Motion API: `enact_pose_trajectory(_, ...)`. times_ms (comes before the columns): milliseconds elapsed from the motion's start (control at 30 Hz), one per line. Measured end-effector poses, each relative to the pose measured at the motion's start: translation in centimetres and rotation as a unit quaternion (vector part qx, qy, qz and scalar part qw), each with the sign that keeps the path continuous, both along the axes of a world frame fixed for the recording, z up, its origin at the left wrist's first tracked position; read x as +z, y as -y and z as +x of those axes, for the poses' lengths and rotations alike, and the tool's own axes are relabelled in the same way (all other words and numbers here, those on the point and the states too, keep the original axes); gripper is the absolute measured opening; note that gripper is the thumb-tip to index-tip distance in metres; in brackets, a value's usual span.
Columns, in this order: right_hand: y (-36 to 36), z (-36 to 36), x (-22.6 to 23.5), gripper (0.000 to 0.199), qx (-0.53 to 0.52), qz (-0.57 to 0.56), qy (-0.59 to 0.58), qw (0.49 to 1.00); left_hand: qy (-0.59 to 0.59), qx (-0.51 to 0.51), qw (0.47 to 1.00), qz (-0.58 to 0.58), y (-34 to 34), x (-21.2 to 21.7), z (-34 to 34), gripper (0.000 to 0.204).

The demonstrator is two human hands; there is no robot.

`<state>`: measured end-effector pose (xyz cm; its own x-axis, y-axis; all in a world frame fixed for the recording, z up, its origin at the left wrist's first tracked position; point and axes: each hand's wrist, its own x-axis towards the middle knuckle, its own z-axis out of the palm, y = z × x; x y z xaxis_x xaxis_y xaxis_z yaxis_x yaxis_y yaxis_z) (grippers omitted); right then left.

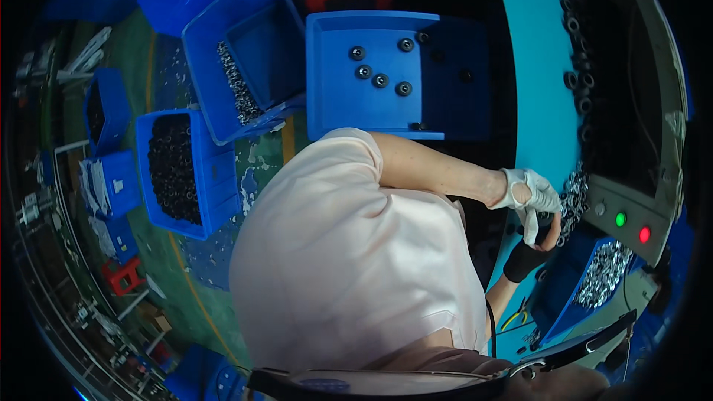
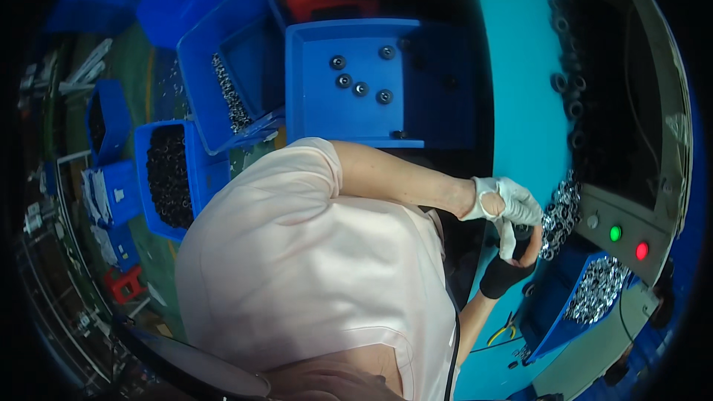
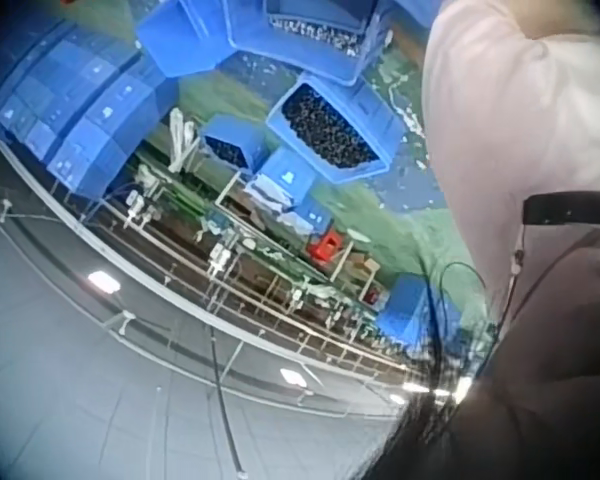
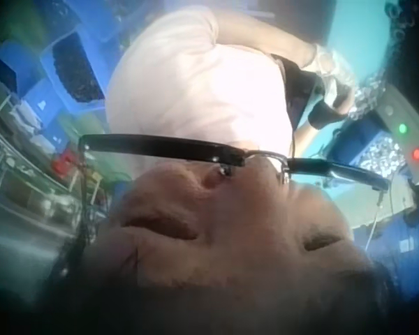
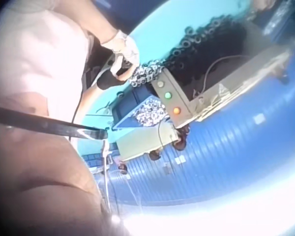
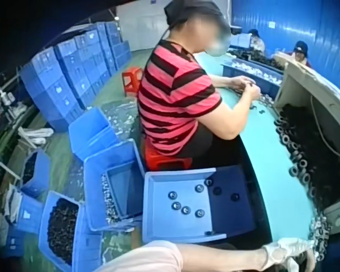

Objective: Assembling metal parts into black rubber rings at a factory workstation.

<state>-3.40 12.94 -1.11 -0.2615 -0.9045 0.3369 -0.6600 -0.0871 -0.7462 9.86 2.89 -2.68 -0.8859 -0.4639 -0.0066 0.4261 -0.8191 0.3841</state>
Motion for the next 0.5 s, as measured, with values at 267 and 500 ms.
enact_pose_trajectory(267,0.9,-0.1,-0.6,0.044,0.035,-0.014,0.103,0.994,0.051,0.001,0.997,-0.057,0.3,0.5,0.7,0.037)
enact_pose_trajectory(500,1.1,1.0,0.1,0.047,0.009,0.022,0.051,0.998,0.026,0.0,0.997,-0.074,1.0,-0.7,1.7,0.044)
